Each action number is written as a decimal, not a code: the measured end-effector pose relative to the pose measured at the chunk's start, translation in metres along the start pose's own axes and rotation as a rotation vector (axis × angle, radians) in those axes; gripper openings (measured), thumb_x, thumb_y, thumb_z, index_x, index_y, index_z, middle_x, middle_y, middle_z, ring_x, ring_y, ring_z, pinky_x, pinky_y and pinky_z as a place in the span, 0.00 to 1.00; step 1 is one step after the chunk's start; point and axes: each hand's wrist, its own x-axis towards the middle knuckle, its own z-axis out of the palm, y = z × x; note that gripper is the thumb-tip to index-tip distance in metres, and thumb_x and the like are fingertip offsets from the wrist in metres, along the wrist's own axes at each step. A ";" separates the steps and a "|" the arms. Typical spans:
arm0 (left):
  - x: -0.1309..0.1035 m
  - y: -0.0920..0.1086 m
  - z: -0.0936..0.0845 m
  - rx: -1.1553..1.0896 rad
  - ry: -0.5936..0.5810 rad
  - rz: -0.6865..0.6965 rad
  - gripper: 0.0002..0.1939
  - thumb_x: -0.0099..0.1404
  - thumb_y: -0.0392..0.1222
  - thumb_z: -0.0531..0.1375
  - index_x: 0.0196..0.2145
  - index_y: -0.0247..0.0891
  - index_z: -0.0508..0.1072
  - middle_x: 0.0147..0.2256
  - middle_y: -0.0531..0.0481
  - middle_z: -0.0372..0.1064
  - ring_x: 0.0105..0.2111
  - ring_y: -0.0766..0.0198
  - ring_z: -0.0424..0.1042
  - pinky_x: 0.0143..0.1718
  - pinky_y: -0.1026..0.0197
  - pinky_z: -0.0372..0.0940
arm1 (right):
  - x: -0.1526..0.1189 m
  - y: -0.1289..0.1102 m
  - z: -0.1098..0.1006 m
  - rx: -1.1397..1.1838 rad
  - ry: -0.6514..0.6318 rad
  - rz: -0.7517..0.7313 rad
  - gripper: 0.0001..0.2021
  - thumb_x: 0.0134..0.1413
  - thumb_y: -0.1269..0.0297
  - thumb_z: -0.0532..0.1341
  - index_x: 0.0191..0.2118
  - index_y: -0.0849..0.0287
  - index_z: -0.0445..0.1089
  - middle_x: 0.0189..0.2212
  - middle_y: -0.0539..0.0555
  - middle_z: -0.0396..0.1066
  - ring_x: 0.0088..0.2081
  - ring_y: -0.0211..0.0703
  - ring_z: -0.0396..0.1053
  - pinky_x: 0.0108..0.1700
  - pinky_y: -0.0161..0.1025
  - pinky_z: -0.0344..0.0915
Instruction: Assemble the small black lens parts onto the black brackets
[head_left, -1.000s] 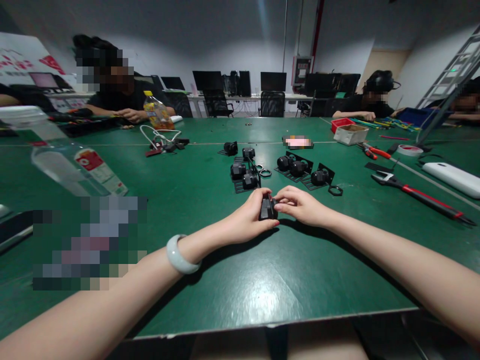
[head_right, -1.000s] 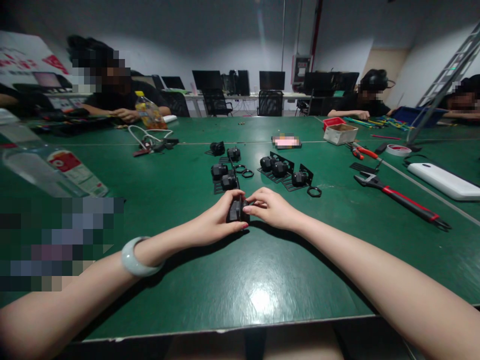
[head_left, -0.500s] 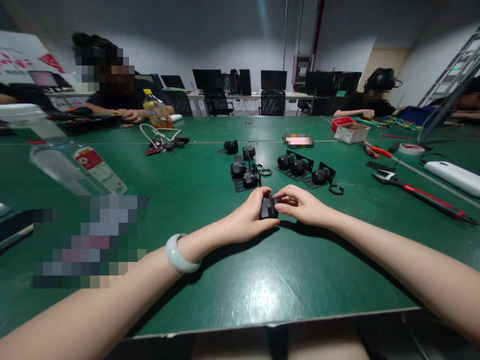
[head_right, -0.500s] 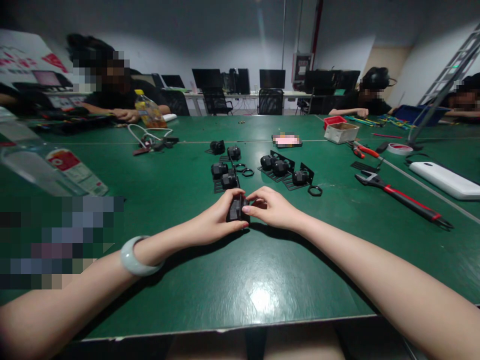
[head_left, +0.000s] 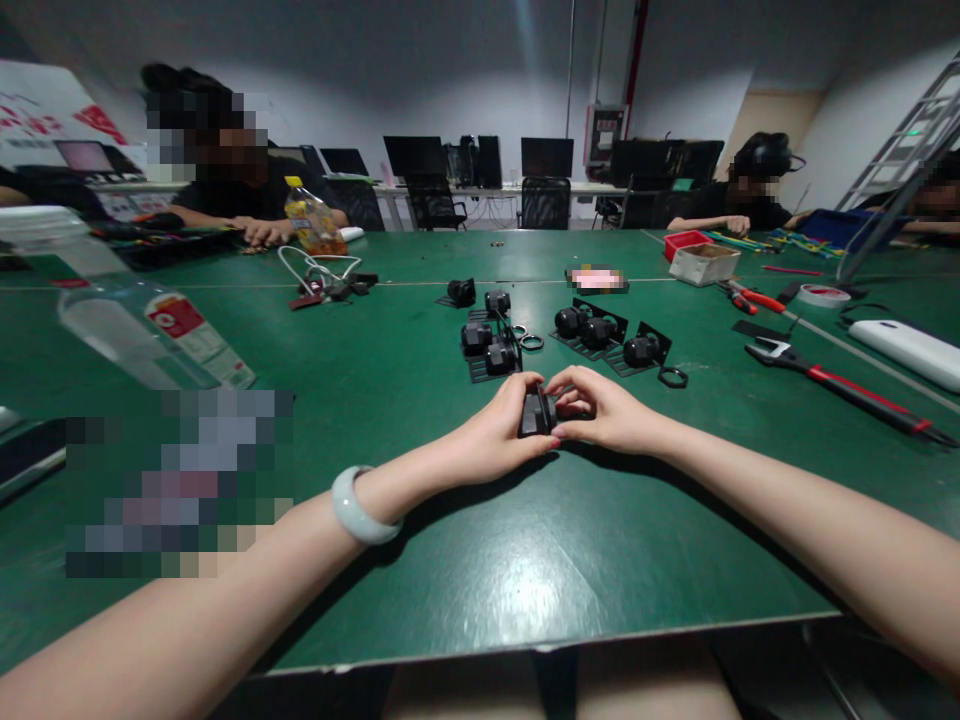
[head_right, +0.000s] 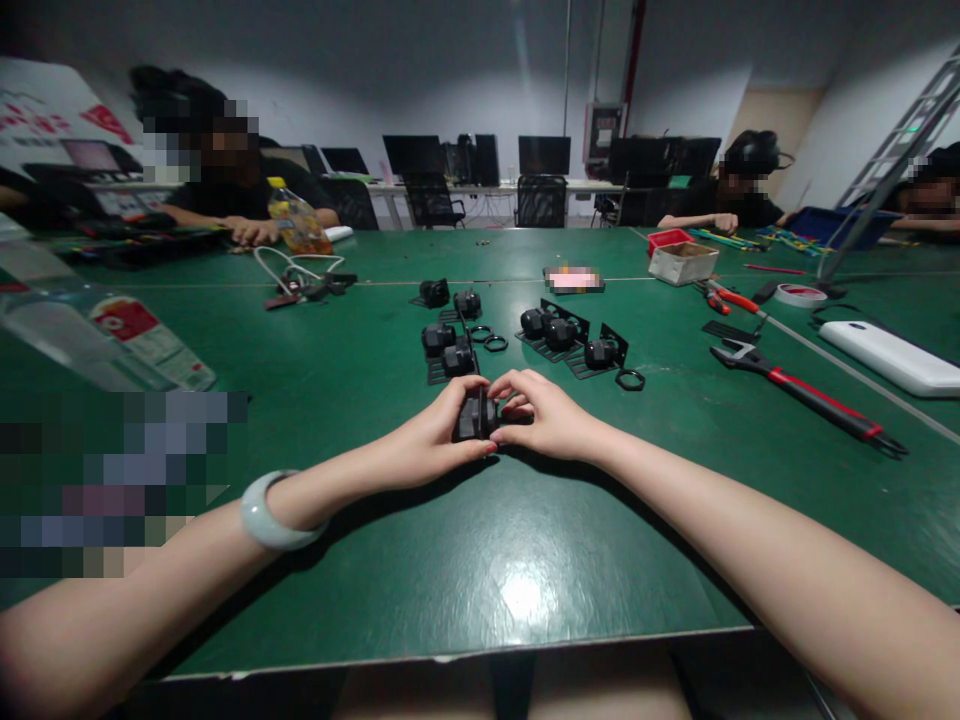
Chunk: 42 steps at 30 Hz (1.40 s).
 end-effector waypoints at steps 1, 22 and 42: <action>0.000 0.000 0.000 0.002 -0.002 0.000 0.27 0.50 0.43 0.54 0.46 0.34 0.48 0.43 0.45 0.52 0.44 0.60 0.56 0.45 0.57 0.54 | 0.000 0.000 0.000 -0.005 -0.001 -0.002 0.20 0.34 0.69 0.61 0.38 0.57 0.58 0.36 0.51 0.57 0.37 0.35 0.61 0.41 0.39 0.61; 0.000 -0.003 0.001 0.042 0.000 -0.001 0.27 0.50 0.42 0.54 0.46 0.35 0.48 0.42 0.46 0.52 0.44 0.61 0.55 0.45 0.59 0.54 | 0.000 0.000 -0.005 -0.078 -0.020 0.002 0.15 0.40 0.62 0.58 0.38 0.59 0.61 0.36 0.53 0.57 0.36 0.36 0.62 0.39 0.38 0.62; 0.001 -0.002 0.001 0.037 -0.006 0.001 0.27 0.50 0.42 0.54 0.46 0.35 0.48 0.43 0.46 0.52 0.43 0.61 0.55 0.45 0.58 0.54 | 0.000 -0.002 -0.003 -0.071 0.017 0.036 0.16 0.40 0.60 0.58 0.37 0.61 0.59 0.34 0.53 0.60 0.34 0.37 0.61 0.37 0.38 0.61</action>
